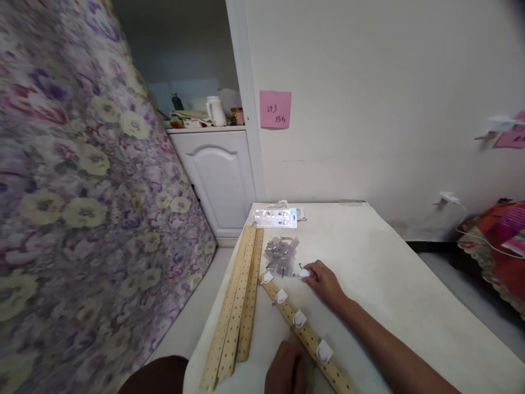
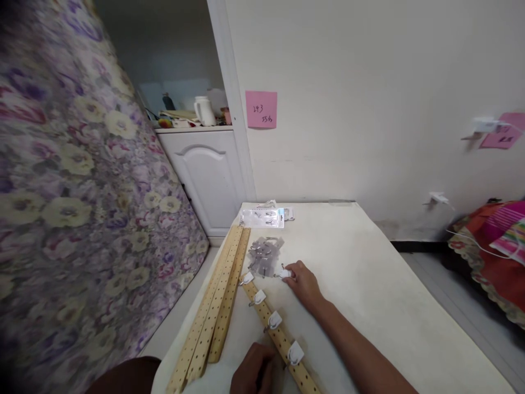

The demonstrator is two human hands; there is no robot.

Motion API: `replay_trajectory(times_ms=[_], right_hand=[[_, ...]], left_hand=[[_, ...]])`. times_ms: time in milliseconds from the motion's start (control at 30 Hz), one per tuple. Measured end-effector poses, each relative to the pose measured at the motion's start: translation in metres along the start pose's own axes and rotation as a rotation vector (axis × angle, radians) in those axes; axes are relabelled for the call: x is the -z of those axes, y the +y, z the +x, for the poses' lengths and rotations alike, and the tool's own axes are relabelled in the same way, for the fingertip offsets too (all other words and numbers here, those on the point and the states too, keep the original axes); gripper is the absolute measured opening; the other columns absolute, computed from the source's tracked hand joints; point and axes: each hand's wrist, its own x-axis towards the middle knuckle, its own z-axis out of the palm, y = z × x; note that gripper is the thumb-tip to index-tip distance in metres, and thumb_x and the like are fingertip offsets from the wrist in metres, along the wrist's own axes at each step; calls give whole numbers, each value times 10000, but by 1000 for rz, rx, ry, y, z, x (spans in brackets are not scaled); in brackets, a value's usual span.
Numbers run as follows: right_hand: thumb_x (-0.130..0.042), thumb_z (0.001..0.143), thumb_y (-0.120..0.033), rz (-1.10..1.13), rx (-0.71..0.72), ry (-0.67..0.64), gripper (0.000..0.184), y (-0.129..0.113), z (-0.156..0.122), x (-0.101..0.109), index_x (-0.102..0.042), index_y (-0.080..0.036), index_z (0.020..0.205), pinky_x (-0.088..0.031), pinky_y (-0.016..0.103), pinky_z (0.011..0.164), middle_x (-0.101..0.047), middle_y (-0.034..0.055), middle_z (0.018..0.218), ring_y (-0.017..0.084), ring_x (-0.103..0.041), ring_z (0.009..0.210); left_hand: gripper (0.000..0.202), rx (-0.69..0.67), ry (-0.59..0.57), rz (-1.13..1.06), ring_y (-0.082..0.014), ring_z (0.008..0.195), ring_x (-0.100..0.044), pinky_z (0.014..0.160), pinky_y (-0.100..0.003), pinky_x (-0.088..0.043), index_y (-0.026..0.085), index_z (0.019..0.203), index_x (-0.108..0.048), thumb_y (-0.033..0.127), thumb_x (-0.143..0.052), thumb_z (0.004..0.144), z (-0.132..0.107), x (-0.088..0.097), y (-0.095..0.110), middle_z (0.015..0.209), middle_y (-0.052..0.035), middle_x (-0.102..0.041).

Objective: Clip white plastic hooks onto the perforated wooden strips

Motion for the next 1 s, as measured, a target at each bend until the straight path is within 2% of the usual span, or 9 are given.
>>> replay_trajectory(times_ms=[100, 200, 367, 500, 600, 667, 767, 833, 1000], right_hand=[[-612, 784, -298, 26, 18, 13, 198, -5, -13, 17, -644, -206, 956, -438, 286, 678, -582, 10, 807, 160, -553, 695], [-623, 786, -329, 102, 2, 0, 193, -11, -38, 39, -635, -210, 937, -429, 277, 636, -589, 1, 754, 157, -541, 668], [-674, 758, -332, 373, -113, -162, 209, -15, -99, 72, -633, -197, 911, -402, 250, 614, -571, -16, 726, 142, -525, 680], [-724, 722, -310, 440, -150, -288, 199, -10, -142, 84, -653, -188, 864, -352, 236, 573, -535, -35, 679, 114, -470, 622], [-760, 689, -296, 421, -117, -331, 191, -9, -159, 87, -678, -194, 827, -337, 237, 568, -510, -38, 680, 110, -448, 618], [-769, 678, -289, 434, -104, -357, 198, -10, -165, 89, -689, -201, 836, -348, 238, 580, -511, -33, 702, 115, -456, 636], [-773, 672, -280, 434, -75, -382, 196, -11, -170, 91, -703, -211, 841, -365, 241, 602, -521, -24, 739, 125, -472, 669], [-767, 676, -268, 415, -57, -385, 184, -11, -172, 91, -709, -216, 842, -371, 242, 615, -526, -22, 752, 129, -479, 686], [-764, 671, -239, 393, -52, -398, 197, -6, -172, 89, -711, -217, 859, -375, 242, 618, -537, -23, 772, 128, -486, 689]], left_hand=[[167, -20, -4, -6, -167, 729, -594, 672, -245, -478, 226, 832, -616, 209, -455, 874, 0, 1, 2, 778, -29, -621], [172, 7, -9, -9, -172, 764, -591, 695, -255, -473, 219, 842, -615, 219, -447, 882, -1, 1, 8, 802, -33, -618], [183, 34, -25, -15, -165, 769, -571, 695, -255, -445, 203, 857, -614, 237, -437, 889, 0, 4, 18, 810, -28, -599], [176, 72, -9, -55, -146, 709, -541, 650, -242, -416, 192, 894, -612, 273, -457, 882, -4, 8, 26, 799, -19, -585], [187, 146, 19, -120, -134, 657, -519, 608, -231, -399, 185, 907, -612, 320, -489, 864, -16, 9, 36, 750, -4, -578], [227, 242, -50, -211, -118, 586, -507, 558, -222, -382, 175, 896, -613, 365, -494, 857, -27, 5, 41, 677, 14, -566], [343, 453, -293, -426, -87, 444, -488, 428, -202, -322, 149, 898, -610, 462, -493, 824, -43, -8, 45, 655, 12, -594], [434, 573, -416, -551, -77, 387, -490, 368, -191, -273, 126, 931, -607, 521, -504, 782, -51, -19, 44, 681, -8, -632], [573, 683, -550, -725, -73, 375, -529, 345, -174, -250, 85, 1044, -594, 555, -552, 717, -55, -40, 41, 714, -51, -694]])
